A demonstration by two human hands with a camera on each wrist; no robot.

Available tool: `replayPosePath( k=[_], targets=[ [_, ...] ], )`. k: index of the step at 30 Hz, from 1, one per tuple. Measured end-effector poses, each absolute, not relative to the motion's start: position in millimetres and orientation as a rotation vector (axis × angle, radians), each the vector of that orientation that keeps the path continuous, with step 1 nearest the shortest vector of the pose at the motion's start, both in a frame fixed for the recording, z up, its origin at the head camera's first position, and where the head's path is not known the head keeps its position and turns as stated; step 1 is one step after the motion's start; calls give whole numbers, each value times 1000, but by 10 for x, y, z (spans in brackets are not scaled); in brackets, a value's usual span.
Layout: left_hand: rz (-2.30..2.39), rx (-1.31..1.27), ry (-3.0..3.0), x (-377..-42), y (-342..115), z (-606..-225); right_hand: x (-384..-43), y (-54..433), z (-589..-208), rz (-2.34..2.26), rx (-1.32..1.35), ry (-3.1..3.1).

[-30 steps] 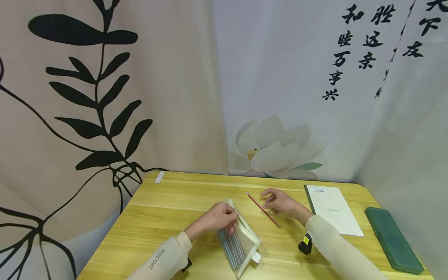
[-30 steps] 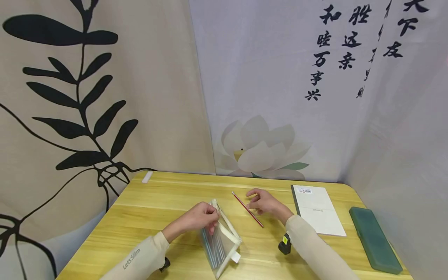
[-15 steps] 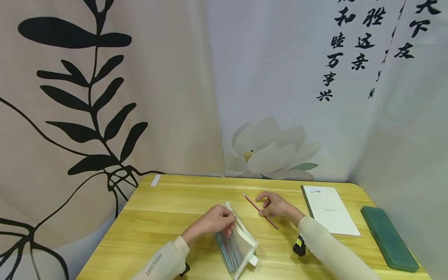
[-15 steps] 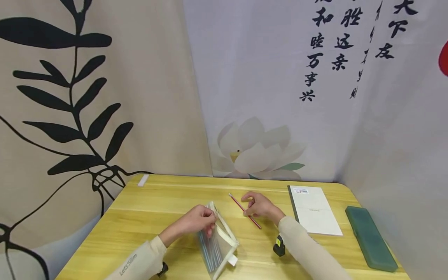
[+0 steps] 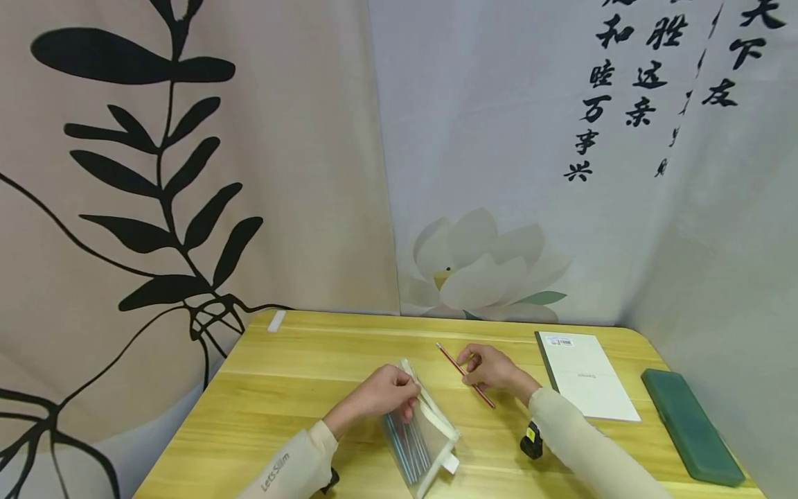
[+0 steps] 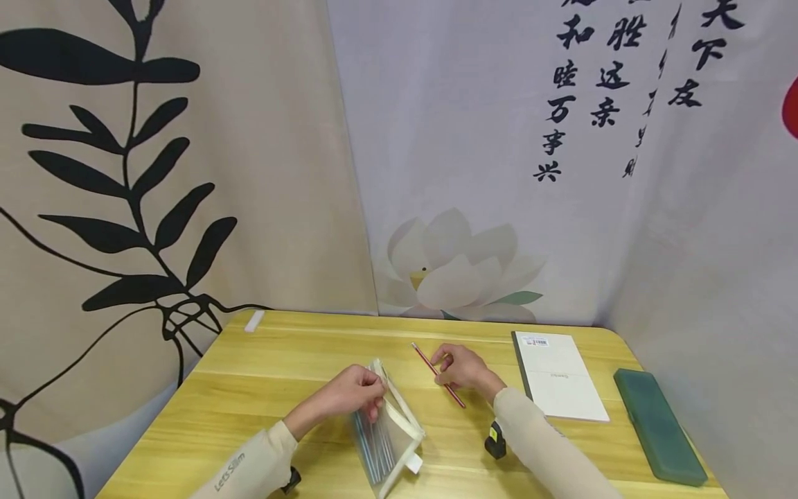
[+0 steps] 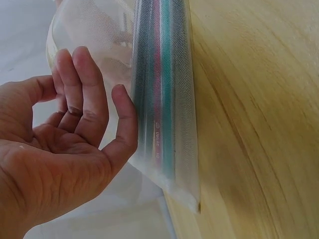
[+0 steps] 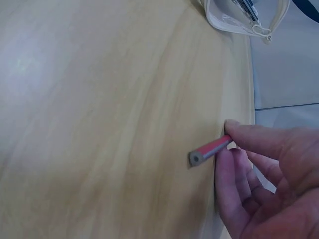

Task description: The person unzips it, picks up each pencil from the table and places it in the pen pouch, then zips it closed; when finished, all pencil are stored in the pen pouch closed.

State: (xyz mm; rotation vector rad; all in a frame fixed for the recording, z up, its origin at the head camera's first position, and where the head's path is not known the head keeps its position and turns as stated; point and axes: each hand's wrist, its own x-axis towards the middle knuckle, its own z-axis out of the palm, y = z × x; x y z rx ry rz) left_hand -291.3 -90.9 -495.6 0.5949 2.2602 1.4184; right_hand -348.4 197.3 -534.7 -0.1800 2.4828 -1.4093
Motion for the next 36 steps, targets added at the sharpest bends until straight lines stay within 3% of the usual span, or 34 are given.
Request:
replayPosePath(
  k=[36],
  targets=[
    [1415, 579, 2269, -2935, -961, -4895, -3408, 1870, -5298, -1188, -25, 2764]
  ],
)
